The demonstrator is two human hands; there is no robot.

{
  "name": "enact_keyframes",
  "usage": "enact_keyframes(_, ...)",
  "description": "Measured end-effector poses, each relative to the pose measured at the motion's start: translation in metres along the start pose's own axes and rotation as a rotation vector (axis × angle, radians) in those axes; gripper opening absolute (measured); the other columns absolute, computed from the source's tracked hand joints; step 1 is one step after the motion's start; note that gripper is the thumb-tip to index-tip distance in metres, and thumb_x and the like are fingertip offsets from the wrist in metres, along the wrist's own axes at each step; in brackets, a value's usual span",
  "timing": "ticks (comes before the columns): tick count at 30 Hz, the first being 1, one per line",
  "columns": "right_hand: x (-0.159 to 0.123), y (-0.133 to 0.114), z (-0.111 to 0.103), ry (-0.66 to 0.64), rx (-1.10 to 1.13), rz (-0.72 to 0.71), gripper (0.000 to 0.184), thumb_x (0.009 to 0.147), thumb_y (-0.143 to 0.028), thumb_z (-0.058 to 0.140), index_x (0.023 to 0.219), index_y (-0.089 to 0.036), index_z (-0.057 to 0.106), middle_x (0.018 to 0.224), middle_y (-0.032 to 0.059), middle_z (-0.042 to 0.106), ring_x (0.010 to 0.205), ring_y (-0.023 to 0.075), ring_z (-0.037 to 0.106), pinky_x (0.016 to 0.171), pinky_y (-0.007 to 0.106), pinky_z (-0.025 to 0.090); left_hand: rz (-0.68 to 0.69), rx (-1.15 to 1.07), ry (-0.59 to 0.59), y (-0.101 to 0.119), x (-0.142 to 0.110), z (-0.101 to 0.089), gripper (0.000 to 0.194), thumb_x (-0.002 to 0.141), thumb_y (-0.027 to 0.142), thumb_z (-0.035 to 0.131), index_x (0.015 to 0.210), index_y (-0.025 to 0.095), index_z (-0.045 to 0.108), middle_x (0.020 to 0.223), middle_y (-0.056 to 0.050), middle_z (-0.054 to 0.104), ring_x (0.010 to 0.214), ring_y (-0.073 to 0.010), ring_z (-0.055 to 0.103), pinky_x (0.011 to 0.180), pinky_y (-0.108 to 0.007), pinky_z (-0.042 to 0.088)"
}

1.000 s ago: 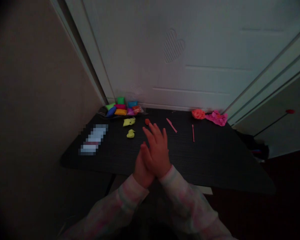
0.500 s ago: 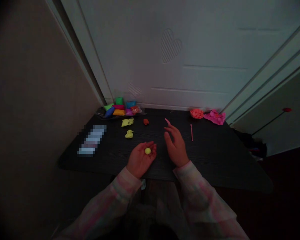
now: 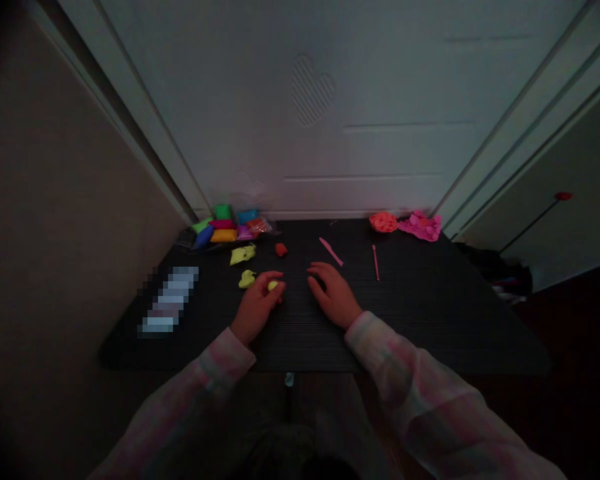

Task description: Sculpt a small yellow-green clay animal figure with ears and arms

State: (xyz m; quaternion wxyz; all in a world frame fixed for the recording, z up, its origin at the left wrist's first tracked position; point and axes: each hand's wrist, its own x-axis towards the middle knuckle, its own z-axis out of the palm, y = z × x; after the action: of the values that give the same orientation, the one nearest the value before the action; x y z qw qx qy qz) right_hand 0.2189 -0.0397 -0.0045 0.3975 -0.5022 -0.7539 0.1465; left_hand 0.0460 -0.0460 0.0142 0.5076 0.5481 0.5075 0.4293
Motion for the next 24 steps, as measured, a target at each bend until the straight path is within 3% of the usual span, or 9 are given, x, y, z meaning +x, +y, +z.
enact_keyframes(4,0.000,0.000,0.000,0.035,0.026,0.044,0.021,0.080,-0.026,0.041,0.096,-0.019,0.053,0.105,0.0099,0.054,0.101,0.0183,0.050,0.083,0.037,0.044,0.126,0.201,-0.018,-0.003,0.005,-0.004,0.020,0.064,0.035,0.061,0.068,0.018,0.053,0.060,0.004,0.048,0.056,-0.0092,0.041,0.055,-0.021,0.031)
enact_keyframes(8,0.000,-0.002,-0.001,0.022,0.015,0.044,0.019,0.080,-0.024,0.042,0.093,-0.017,0.054,0.103,0.0099,0.055,0.099,0.0182,0.051,0.084,0.038,0.043,0.198,0.303,-0.063,-0.001,0.003,-0.002,0.018,0.066,0.037,0.059,0.064,0.020,0.053,0.055,0.004,0.047,0.053,-0.0108,0.039,0.055,-0.022,0.028)
enact_keyframes(13,0.000,-0.003,0.000,0.027,0.044,0.063,0.022,0.079,-0.024,0.043,0.097,-0.018,0.053,0.102,0.0092,0.055,0.094,0.0181,0.053,0.079,0.036,0.045,0.289,0.336,-0.088,0.000,0.010,0.004,0.021,0.064,0.034,0.061,0.051,0.022,0.049,0.051,0.002,0.037,0.058,-0.0147,0.042,0.066,-0.022,0.032)
enact_keyframes(20,0.003,-0.002,-0.001,0.057,0.091,0.197,0.023,0.079,-0.026,0.043,0.097,-0.017,0.053,0.096,0.0073,0.058,0.088,0.0167,0.055,0.077,0.034,0.045,0.409,0.378,-0.091,0.001,0.037,0.012,0.006,0.065,0.023,0.059,0.068,0.022,0.053,0.069,-0.002,0.047,0.080,-0.0197,0.044,0.087,-0.029,0.029)
enact_keyframes(24,0.006,0.000,-0.001,0.056,0.101,0.215,0.022,0.078,-0.026,0.043,0.096,-0.017,0.054,0.093,0.0064,0.059,0.084,0.0164,0.055,0.075,0.034,0.045,0.418,0.340,-0.175,-0.002,0.044,0.011,0.010,0.067,0.018,0.055,0.077,0.022,0.057,0.078,-0.004,0.051,0.085,-0.0205,0.043,0.092,-0.033,0.025)
